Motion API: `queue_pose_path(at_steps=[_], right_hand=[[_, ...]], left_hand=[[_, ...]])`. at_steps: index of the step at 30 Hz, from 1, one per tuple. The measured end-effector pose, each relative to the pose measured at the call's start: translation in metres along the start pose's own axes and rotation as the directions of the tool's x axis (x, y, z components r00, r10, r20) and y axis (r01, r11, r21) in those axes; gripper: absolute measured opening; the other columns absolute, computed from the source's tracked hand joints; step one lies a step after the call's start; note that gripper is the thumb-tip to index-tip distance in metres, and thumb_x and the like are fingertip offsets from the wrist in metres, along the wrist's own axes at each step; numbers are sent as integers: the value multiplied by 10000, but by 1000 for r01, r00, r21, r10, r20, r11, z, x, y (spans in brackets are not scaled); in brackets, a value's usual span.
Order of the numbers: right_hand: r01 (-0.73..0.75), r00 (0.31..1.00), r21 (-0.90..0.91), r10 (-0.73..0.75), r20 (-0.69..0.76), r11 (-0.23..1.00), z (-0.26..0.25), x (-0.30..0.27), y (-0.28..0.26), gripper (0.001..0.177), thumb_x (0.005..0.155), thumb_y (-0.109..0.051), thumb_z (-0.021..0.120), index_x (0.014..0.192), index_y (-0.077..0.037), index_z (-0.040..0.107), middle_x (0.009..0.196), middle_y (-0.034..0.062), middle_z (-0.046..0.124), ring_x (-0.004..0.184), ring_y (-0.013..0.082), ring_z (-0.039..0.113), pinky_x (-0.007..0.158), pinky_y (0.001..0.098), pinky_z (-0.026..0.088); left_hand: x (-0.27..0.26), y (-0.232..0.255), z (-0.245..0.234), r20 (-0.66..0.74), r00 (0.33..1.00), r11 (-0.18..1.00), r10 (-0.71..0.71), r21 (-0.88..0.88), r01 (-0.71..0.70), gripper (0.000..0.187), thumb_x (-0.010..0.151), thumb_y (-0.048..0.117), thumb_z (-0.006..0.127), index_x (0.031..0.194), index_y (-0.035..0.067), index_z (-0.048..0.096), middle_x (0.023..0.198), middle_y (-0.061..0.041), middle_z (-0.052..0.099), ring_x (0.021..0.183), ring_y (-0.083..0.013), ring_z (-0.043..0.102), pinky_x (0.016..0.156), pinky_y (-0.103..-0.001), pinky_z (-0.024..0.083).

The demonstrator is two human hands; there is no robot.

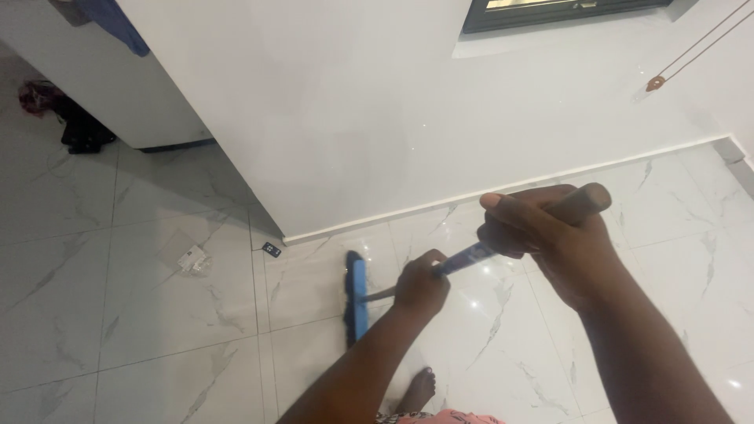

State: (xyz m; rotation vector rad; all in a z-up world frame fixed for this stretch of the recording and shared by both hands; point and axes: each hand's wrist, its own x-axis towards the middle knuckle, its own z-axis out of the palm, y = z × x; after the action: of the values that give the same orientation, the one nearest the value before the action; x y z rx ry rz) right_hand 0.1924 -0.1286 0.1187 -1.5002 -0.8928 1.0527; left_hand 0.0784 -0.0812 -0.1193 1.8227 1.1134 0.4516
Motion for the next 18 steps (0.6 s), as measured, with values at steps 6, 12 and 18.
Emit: queue_pose_path(at_steps=[6, 12, 18], right_hand=[[69, 963, 76, -86, 255, 995, 15, 33, 76, 466, 1021, -190, 604, 574, -141, 480, 557, 25, 498, 523, 151, 482, 792, 327, 582], [-154, 981, -190, 172, 84, 970, 35, 42, 42, 400, 957, -245, 645, 610, -45, 634, 576, 58, 603, 527, 152, 530, 550, 338, 447], [-136, 991, -213, 131, -40, 968, 10, 37, 15, 420, 925, -240, 660, 553, -44, 667, 538, 51, 592, 505, 145, 492, 535, 326, 422]], left_hand=[[18, -89, -25, -37, 983, 980, -179, 80, 182, 101, 888, 62, 606, 917, 103, 694, 842, -133, 738, 842, -342, 720, 777, -475, 561], [47, -125, 2, -202, 979, 998, 12, 64, 1, 131, 798, -2, 597, 813, 95, 683, 786, -137, 731, 819, -375, 688, 803, -494, 518], [72, -68, 28, -26, 999, 994, -44, -98, 42, 198, 871, 13, 549, 905, 118, 713, 835, -166, 739, 880, -376, 705, 824, -463, 539]])
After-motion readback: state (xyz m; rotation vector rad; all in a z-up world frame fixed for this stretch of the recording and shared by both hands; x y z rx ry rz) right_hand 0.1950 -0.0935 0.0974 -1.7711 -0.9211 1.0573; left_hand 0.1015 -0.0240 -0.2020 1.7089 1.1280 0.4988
